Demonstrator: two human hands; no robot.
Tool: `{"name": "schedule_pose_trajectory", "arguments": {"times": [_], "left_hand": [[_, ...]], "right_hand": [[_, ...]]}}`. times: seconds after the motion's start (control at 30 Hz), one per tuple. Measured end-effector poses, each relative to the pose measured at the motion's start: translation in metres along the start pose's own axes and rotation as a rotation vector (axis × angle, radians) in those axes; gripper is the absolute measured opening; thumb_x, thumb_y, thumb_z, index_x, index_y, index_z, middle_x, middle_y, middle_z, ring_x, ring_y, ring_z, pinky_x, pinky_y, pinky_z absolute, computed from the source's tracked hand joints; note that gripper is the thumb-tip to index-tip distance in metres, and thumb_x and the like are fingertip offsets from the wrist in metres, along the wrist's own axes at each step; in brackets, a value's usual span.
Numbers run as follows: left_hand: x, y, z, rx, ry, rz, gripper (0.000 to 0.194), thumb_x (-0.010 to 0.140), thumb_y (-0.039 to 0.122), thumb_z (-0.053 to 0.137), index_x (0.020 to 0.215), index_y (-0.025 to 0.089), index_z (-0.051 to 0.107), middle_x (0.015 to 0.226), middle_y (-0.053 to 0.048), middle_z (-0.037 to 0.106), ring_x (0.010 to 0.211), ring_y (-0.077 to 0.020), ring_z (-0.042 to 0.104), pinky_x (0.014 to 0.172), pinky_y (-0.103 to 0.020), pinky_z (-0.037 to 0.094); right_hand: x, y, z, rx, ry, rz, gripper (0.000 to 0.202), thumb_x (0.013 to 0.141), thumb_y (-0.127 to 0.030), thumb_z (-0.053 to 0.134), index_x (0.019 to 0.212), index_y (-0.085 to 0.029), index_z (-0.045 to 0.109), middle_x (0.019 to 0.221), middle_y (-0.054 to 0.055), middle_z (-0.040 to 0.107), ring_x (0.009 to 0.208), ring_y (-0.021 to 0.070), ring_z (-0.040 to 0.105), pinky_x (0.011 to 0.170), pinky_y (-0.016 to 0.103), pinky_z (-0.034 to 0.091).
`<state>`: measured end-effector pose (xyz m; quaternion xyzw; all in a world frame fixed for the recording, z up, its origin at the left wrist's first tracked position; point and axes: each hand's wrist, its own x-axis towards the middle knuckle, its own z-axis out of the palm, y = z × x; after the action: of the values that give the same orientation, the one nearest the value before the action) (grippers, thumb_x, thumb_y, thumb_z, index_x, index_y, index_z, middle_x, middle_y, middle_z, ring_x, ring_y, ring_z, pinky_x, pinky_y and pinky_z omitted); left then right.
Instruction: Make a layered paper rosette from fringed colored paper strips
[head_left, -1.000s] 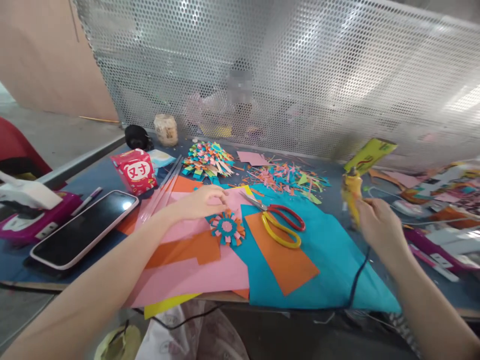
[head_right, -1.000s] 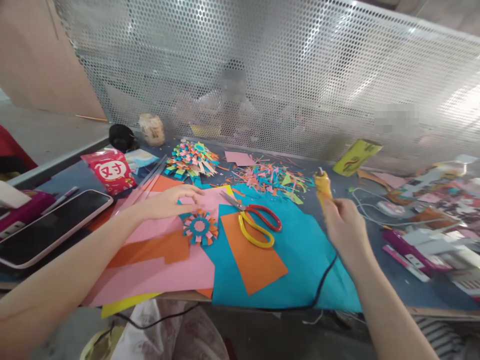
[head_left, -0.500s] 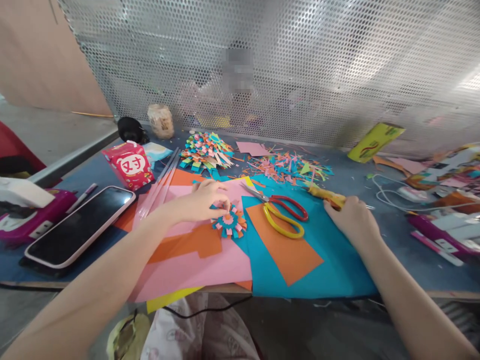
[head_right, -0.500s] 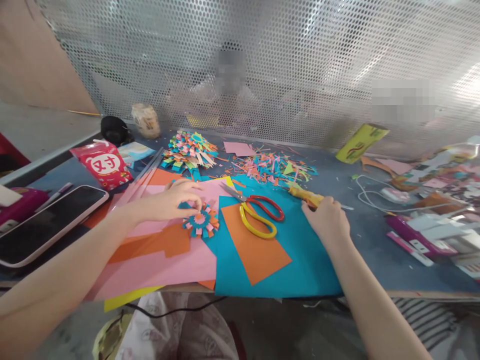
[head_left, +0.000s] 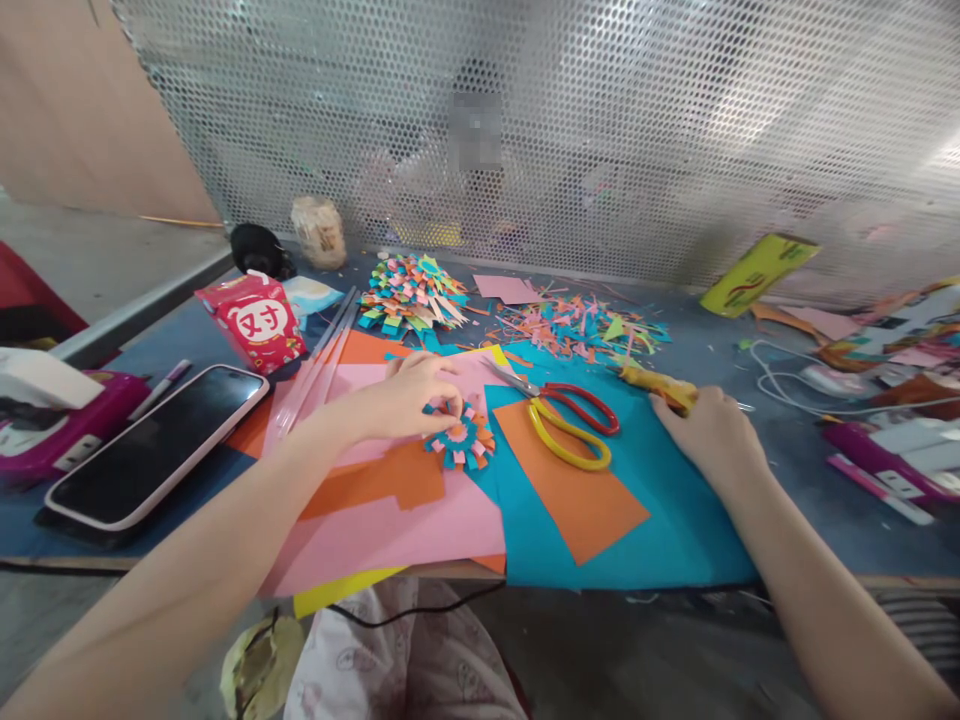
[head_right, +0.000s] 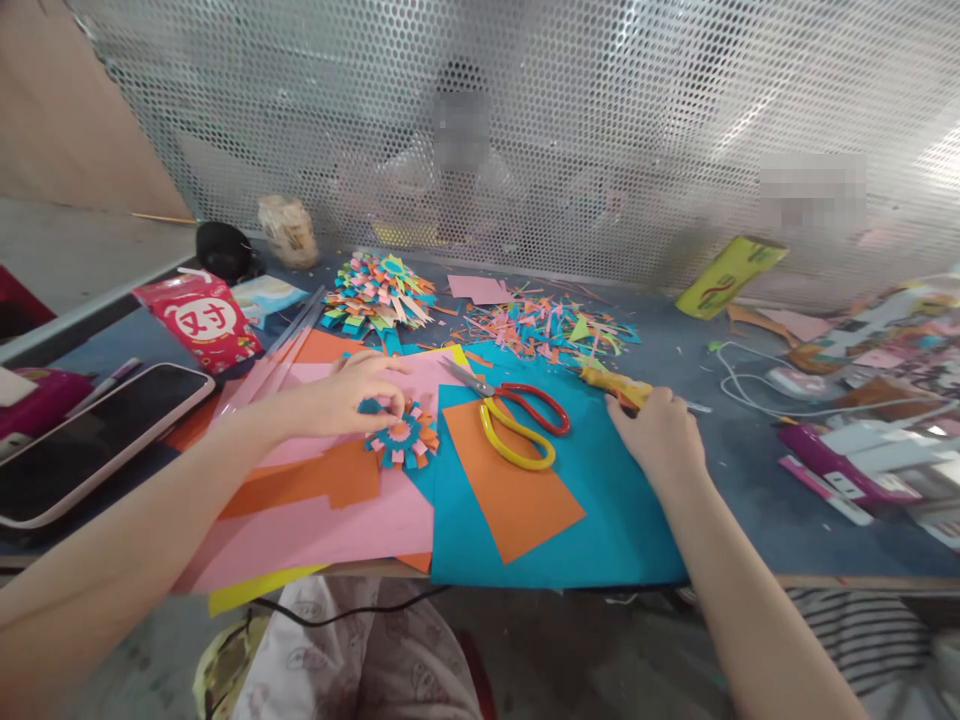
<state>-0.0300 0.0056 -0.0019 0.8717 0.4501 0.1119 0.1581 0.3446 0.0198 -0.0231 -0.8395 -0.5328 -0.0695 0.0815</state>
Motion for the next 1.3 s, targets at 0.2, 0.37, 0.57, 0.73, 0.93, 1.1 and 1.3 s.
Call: {"name": "schedule_pose_trajectory", "arguments": {"times": [0.2,0.37,0.57,0.73,0.93,1.1,1.3], "left_hand": [[0.001,0.002,-0.002,-0.019,0.028,0.029,0.020,0.077,0.040,0.065,0.075,0.021,0.068,0.127,-0.009,0.054,0.125,-0.0315,0.037,0.103,-0.054,0.027],[0.001,0.002,-0.004,-0.036,0.078,-0.015,0.014,0.080,0.033,0.061,0.086,0.022,0.066,0.129,-0.007,0.053,0.127,-0.0289,0.038,0.106,-0.051,0.026],[0.001,-0.007,-0.001,-0.088,0.058,-0.047,0.027,0.087,0.033,0.047,0.107,0.020,0.057,0.114,-0.008,0.062,0.110,-0.0253,0.054,0.097,-0.044,0.037],[0.002,-0.006,-0.002,-0.092,-0.008,-0.048,0.029,0.080,0.022,0.050,0.108,0.018,0.055,0.112,-0.008,0.063,0.103,-0.0225,0.058,0.087,-0.034,0.042],[0.003,-0.008,0.001,-0.068,0.013,-0.050,0.023,0.079,0.026,0.051,0.101,0.018,0.056,0.103,-0.007,0.064,0.097,-0.0224,0.059,0.085,-0.036,0.041],[0.003,-0.011,0.003,-0.122,-0.006,-0.054,0.021,0.078,0.027,0.051,0.098,0.020,0.054,0.111,-0.006,0.063,0.101,-0.0217,0.057,0.086,-0.035,0.041],[0.005,-0.008,0.002,-0.101,-0.011,-0.069,0.020,0.079,0.025,0.052,0.098,0.019,0.054,0.111,-0.006,0.064,0.103,-0.0225,0.057,0.090,-0.039,0.038]], "right_hand": [[-0.006,-0.002,-0.006,0.046,-0.002,-0.053,0.063,0.088,-0.054,0.040,0.111,0.004,0.051,0.104,0.036,0.059,0.096,0.0416,0.061,0.070,0.040,0.039],[-0.009,-0.003,-0.014,0.078,0.082,-0.028,0.076,0.085,-0.062,0.040,0.117,0.007,0.049,0.109,0.040,0.054,0.102,0.0461,0.058,0.070,0.045,0.041],[-0.059,-0.040,-0.035,0.250,0.589,-0.804,0.024,0.087,-0.029,0.054,0.105,-0.013,0.056,0.097,0.019,0.067,0.095,0.0302,0.062,0.080,0.043,0.047],[-0.108,-0.103,-0.038,0.421,0.437,-1.468,0.010,0.086,-0.011,0.053,0.090,-0.018,0.059,0.081,0.004,0.068,0.077,0.0170,0.060,0.075,0.031,0.050],[-0.105,-0.131,-0.020,0.454,0.365,-1.506,0.019,0.091,-0.016,0.049,0.083,-0.018,0.066,0.078,0.002,0.068,0.074,0.0150,0.061,0.069,0.027,0.051],[-0.102,-0.126,-0.014,0.479,0.338,-1.497,0.018,0.089,-0.014,0.050,0.088,-0.017,0.067,0.078,0.004,0.068,0.070,0.0143,0.062,0.063,0.026,0.050],[-0.102,-0.128,-0.017,0.436,0.316,-1.478,0.020,0.090,-0.014,0.048,0.086,-0.017,0.068,0.077,0.004,0.069,0.069,0.0143,0.064,0.059,0.025,0.051]]}}
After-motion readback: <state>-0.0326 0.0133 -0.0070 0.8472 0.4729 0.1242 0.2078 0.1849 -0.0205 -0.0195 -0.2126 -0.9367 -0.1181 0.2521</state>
